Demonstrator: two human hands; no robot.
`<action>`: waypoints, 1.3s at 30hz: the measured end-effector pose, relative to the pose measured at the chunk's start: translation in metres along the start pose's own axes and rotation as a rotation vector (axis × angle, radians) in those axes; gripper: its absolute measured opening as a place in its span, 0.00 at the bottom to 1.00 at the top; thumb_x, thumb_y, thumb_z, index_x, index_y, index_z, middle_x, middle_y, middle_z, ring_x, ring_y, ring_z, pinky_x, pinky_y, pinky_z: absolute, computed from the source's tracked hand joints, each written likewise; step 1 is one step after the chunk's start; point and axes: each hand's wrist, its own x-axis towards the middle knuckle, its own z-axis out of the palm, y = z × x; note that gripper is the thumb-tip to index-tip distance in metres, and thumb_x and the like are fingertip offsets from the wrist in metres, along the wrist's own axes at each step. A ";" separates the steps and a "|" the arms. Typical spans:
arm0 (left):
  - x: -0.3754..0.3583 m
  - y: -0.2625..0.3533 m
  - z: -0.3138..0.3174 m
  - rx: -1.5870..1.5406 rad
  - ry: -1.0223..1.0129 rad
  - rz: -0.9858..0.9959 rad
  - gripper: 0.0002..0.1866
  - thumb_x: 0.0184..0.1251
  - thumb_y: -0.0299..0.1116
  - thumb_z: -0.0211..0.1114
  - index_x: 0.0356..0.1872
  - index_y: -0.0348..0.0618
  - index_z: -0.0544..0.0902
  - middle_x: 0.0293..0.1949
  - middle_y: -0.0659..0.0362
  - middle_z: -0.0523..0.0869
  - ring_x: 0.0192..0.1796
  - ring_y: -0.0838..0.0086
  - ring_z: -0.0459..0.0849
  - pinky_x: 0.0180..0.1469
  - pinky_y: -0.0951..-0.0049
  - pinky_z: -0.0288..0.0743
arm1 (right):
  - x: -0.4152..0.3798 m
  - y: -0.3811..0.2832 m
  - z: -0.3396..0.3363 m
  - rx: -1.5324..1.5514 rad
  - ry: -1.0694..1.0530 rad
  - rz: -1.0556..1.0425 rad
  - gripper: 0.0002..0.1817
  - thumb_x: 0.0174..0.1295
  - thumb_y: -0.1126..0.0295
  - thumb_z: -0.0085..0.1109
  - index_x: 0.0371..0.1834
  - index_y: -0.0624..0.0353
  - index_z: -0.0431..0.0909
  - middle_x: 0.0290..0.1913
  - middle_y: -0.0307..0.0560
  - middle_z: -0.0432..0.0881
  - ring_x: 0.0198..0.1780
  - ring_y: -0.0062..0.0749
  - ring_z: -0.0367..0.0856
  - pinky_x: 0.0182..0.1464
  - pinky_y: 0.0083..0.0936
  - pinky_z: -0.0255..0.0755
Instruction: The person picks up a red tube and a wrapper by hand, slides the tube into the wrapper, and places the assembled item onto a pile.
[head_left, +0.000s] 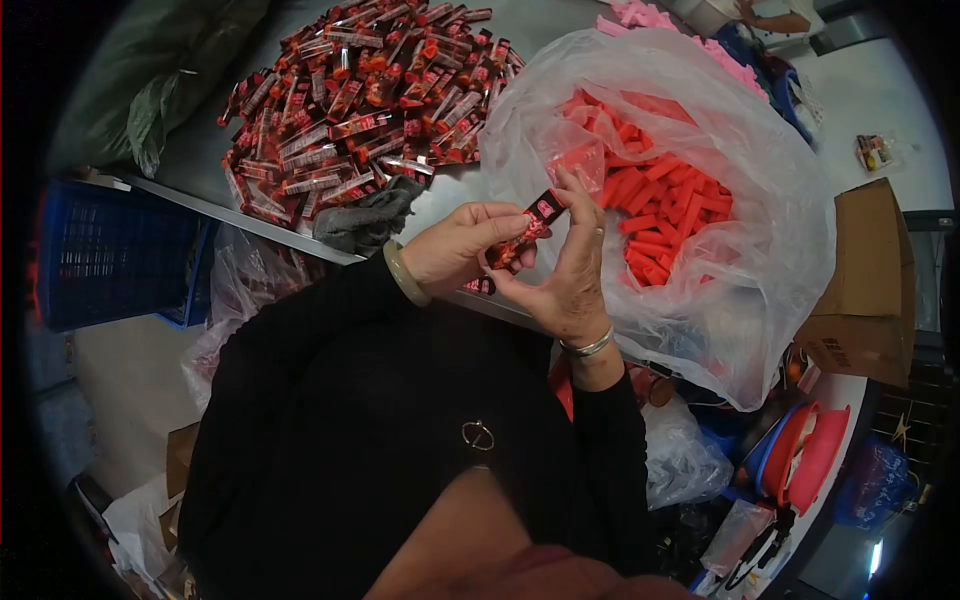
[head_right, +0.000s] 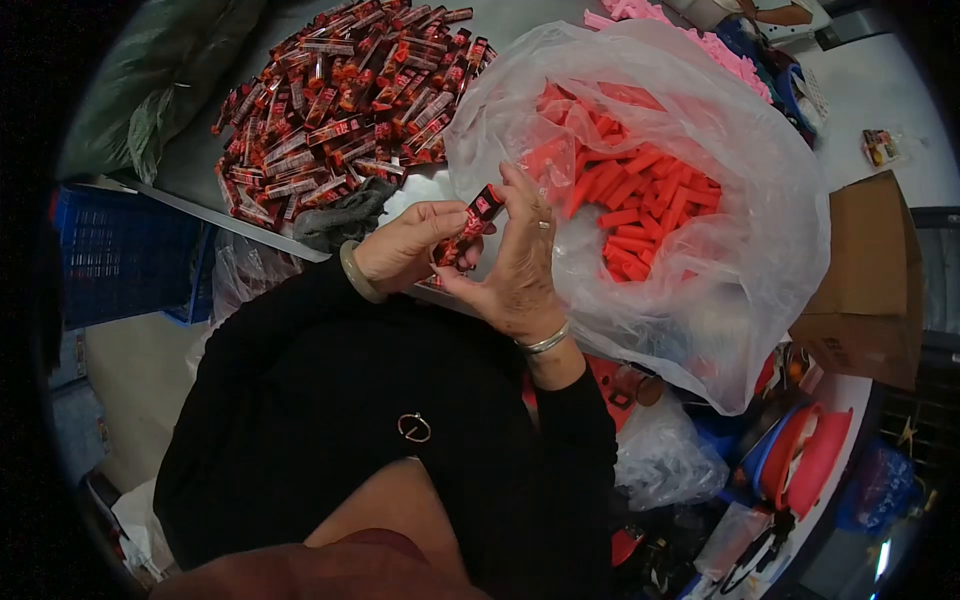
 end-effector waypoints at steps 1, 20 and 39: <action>-0.001 0.001 0.001 -0.020 0.000 -0.022 0.13 0.72 0.39 0.55 0.47 0.40 0.79 0.33 0.60 0.82 0.34 0.80 0.80 0.34 0.82 0.75 | 0.000 0.000 0.000 0.000 -0.001 0.003 0.49 0.32 0.70 0.76 0.62 0.62 0.56 0.66 0.60 0.62 0.66 0.52 0.63 0.67 0.40 0.58; 0.001 -0.003 -0.007 0.047 -0.065 -0.012 0.21 0.71 0.44 0.55 0.52 0.35 0.76 0.33 0.60 0.81 0.35 0.79 0.80 0.37 0.81 0.74 | 0.000 0.005 -0.003 0.087 -0.023 -0.018 0.58 0.28 0.64 0.82 0.65 0.61 0.53 0.66 0.57 0.61 0.65 0.47 0.64 0.64 0.38 0.61; 0.015 0.062 -0.071 1.869 0.175 0.572 0.12 0.53 0.33 0.69 0.36 0.41 0.79 0.37 0.54 0.79 0.45 0.59 0.77 0.43 0.61 0.72 | -0.022 0.200 -0.003 -0.307 -0.091 0.792 0.24 0.55 0.53 0.59 0.37 0.69 0.81 0.39 0.63 0.82 0.44 0.51 0.81 0.47 0.37 0.73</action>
